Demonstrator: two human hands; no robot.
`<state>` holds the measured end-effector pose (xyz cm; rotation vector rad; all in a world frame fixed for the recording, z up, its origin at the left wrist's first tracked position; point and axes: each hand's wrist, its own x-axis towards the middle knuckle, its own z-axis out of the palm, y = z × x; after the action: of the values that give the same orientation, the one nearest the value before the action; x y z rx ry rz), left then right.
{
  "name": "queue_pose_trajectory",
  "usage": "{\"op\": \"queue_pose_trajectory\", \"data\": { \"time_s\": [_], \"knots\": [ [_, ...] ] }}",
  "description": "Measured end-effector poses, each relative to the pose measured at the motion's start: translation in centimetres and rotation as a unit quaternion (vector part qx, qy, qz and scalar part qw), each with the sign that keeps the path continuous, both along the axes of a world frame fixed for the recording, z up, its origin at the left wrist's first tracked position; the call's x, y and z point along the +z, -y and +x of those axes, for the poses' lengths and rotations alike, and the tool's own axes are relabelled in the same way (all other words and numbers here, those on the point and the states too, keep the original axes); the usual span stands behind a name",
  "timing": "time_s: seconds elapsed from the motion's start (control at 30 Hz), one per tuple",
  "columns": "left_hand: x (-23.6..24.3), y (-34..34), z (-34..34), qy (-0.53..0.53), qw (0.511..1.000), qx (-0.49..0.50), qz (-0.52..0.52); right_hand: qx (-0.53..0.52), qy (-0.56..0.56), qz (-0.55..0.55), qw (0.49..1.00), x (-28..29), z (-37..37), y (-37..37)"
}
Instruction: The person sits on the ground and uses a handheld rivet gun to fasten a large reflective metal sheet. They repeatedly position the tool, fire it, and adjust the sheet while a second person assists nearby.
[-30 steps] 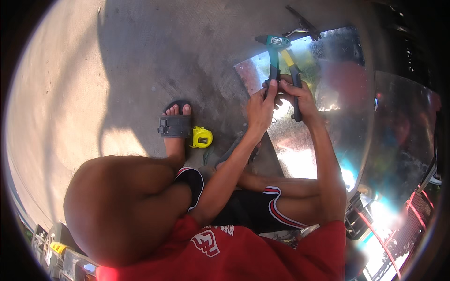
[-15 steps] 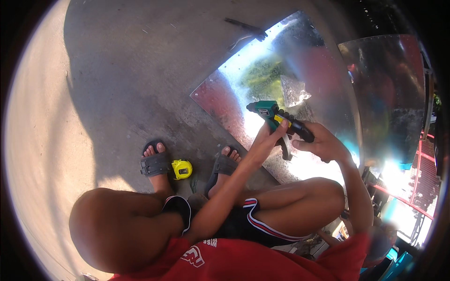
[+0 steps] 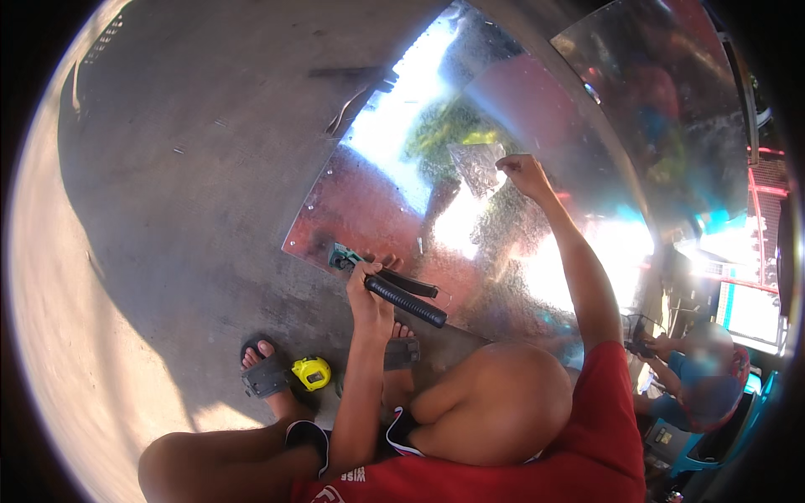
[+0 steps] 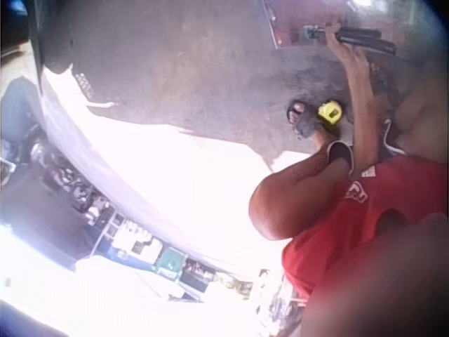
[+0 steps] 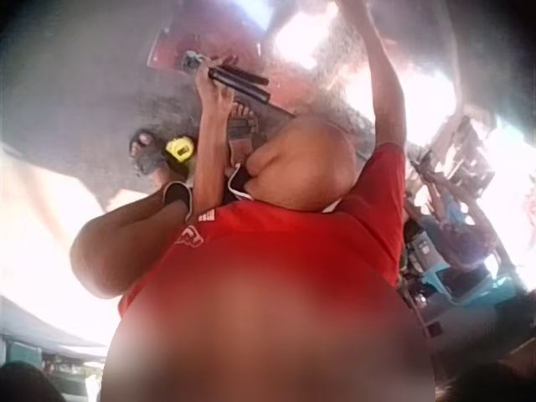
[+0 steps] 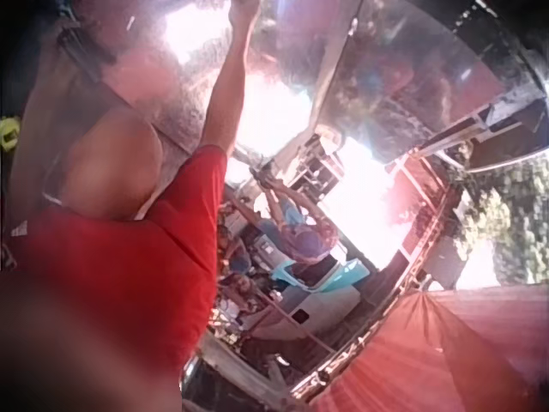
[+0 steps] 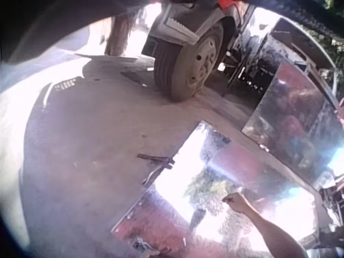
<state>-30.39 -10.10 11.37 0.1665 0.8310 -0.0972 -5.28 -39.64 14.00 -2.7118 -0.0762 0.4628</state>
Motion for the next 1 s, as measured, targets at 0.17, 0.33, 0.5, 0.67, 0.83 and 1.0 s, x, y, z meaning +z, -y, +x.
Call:
{"op": "queue_pose_trajectory", "data": {
  "time_s": [0.17, 0.33, 0.5, 0.67, 0.83, 1.0],
  "knots": [
    [-0.5, -1.4, 0.9, -0.029, 0.999, 0.006, -0.03, -0.219, -0.044, 0.06, 0.973, -8.5, 4.1, 3.5],
    [-0.4, -1.8, 1.3, -0.042, 0.999, 0.016, -0.006, -0.098, -0.042, 0.07, 0.992, -11.3, 4.4, 2.3],
    [-0.6, -1.4, 1.3, -0.036, 0.999, 0.003, -0.01, -0.004, 0.07, 0.021, 0.997, -10.5, 2.5, 0.2],
    [-0.5, -1.1, 1.1, -0.013, 0.999, -0.013, -0.048, 0.087, 0.048, -0.177, 0.979, -8.4, 1.1, -1.5],
    [0.4, -1.8, 0.9, 0.03, 0.999, -0.028, -0.002, 0.029, -0.001, -0.143, 0.989, -6.7, -0.7, -1.9],
    [1.7, -2.6, 0.5, 0.049, 0.998, -0.027, 0.0, 0.093, 0.137, -0.15, 0.975, -7.7, -2.1, -3.7]
  ]
}}
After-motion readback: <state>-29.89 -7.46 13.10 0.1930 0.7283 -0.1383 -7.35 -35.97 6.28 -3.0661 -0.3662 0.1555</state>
